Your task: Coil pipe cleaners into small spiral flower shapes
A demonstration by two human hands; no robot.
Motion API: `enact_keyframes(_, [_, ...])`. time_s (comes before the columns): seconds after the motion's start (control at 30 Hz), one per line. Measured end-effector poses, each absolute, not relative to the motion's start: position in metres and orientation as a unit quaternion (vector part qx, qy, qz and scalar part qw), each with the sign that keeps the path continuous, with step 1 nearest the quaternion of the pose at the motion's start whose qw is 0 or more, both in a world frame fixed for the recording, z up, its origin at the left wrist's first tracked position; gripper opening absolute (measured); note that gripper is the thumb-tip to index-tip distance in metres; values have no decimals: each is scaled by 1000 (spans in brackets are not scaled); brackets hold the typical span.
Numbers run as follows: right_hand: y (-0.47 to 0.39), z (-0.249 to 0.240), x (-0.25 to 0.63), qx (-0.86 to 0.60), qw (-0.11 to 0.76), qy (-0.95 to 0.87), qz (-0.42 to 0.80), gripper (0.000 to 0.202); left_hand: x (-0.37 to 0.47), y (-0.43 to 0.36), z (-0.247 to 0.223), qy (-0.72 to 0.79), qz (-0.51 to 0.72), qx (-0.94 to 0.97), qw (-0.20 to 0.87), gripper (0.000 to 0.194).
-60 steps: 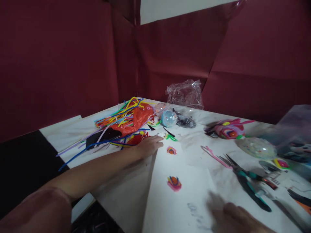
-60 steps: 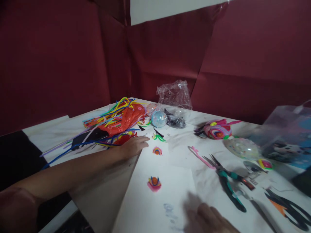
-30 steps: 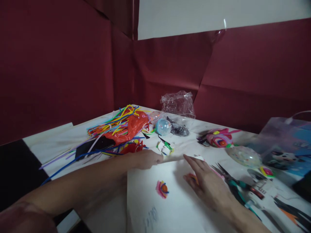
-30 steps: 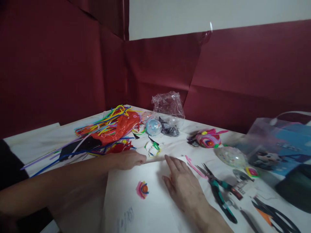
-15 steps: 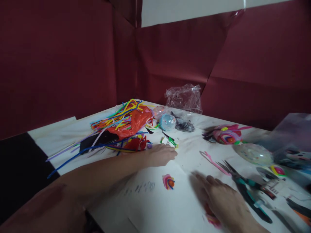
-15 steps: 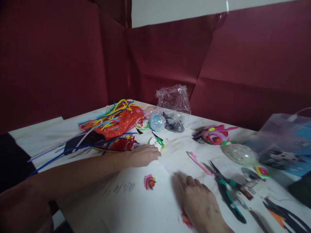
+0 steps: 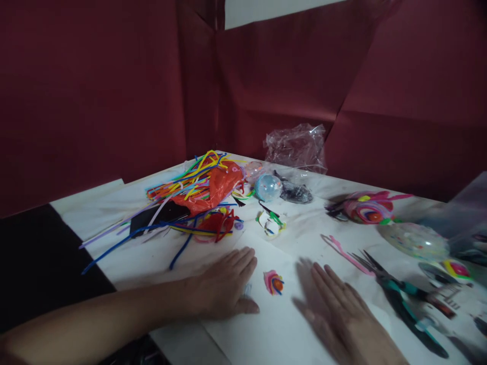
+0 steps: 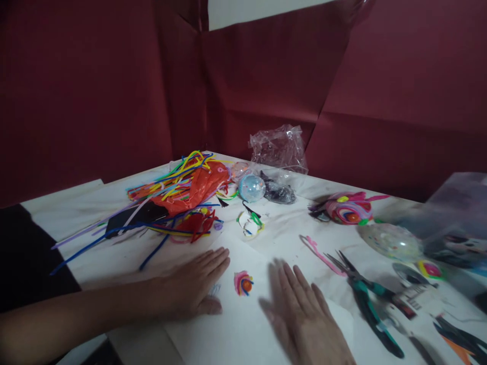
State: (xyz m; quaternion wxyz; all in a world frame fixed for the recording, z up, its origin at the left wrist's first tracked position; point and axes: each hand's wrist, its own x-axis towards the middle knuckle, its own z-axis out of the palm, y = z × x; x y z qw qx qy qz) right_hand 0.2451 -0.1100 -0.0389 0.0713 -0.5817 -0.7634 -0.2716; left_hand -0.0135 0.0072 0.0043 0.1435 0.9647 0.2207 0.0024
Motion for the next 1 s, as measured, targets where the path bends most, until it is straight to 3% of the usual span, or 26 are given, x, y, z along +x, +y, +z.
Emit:
enact_keyframes(0.13, [-116,-51,232,-554,75,-775,-296,70,-12,9,4,220,-7,965,146,86])
enact_keyframes(0.57, [-119,-54,234,-558,58,-773,-295,73,-41,1,8,203,-41,965,162,87])
enact_keyframes(0.7, [-120,-52,236,-548,52,-775,-311,75,-60,-8,18,190,-29,971,143,75])
enact_keyframes(0.83, [-118,-46,240,-528,47,-787,-314,75,-67,-15,29,235,41,965,111,26])
enact_keyframes(1.0, [-113,-28,243,-500,42,-806,-314,69,-60,-17,21,251,129,949,140,21])
